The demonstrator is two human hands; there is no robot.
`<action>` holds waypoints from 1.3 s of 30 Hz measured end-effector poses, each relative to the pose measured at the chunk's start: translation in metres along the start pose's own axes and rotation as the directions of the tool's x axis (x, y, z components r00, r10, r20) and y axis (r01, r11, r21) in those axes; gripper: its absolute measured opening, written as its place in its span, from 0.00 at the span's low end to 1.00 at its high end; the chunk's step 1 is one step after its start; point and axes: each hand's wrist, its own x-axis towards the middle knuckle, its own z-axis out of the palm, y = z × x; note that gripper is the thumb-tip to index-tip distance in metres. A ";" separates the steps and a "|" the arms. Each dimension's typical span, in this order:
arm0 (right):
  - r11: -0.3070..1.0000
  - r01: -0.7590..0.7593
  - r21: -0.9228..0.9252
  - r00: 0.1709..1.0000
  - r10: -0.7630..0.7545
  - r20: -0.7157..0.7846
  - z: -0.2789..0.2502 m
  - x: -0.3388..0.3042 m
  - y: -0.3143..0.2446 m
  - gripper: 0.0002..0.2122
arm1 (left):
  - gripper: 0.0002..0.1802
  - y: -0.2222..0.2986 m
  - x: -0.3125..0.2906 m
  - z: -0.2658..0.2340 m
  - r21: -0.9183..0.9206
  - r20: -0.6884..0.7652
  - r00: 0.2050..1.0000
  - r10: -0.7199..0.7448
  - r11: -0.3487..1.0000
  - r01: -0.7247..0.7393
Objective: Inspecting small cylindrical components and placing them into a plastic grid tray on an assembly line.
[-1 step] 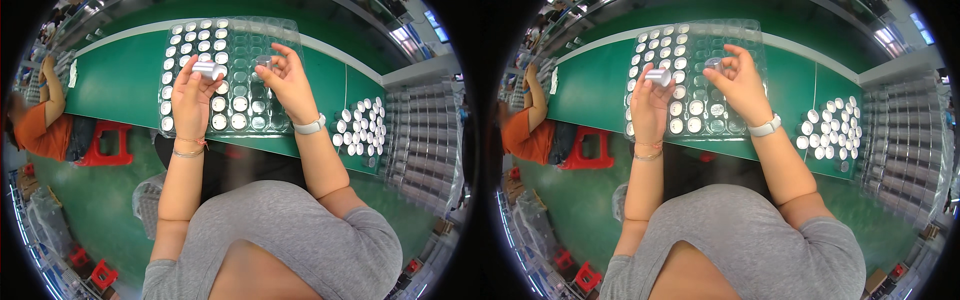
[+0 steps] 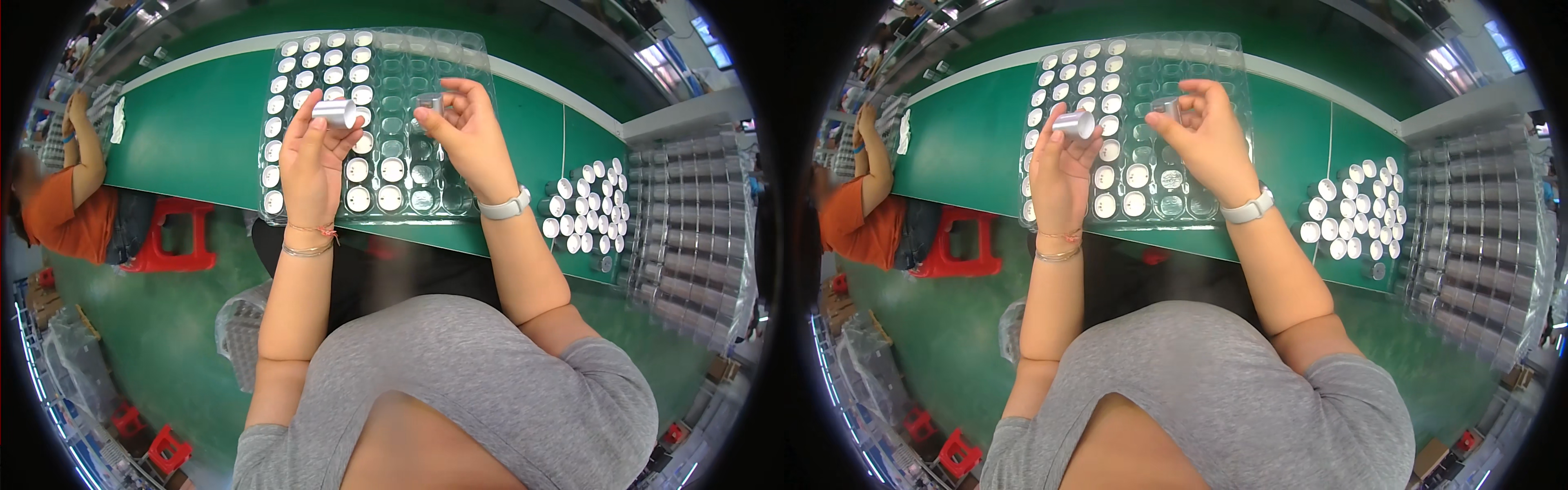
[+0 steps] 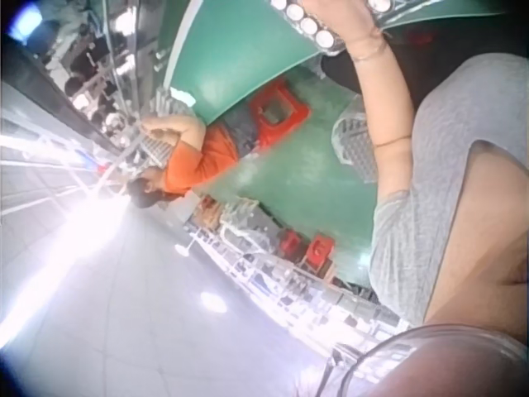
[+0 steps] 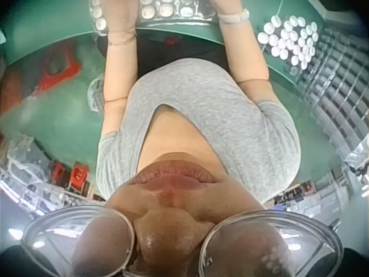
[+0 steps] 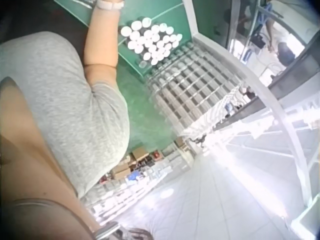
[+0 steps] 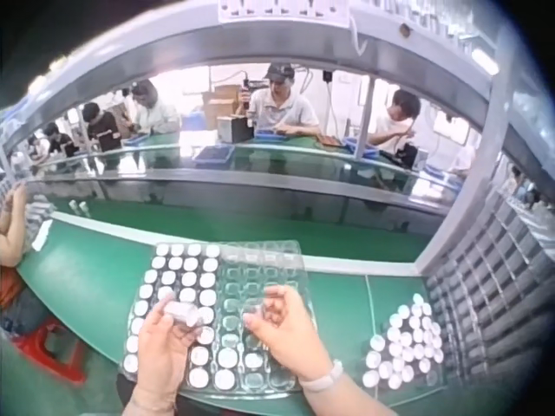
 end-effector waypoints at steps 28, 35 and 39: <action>0.164 0.497 -0.852 0.862 -0.203 0.464 0.029 -0.040 -0.002 0.24 | 0.21 0.004 0.001 -0.006 -0.129 0.062 0.997 -0.056 0.990 0.064; 0.732 0.427 -0.531 0.904 -0.323 0.280 0.028 -0.023 -0.016 0.23 | 0.21 -0.003 0.000 -0.005 0.010 0.053 0.998 -0.026 1.000 0.025; 0.998 0.054 -0.011 0.956 -0.049 0.288 0.036 -0.013 -0.018 0.23 | 0.21 -0.003 -0.001 0.000 0.121 0.156 0.987 -0.043 0.992 0.024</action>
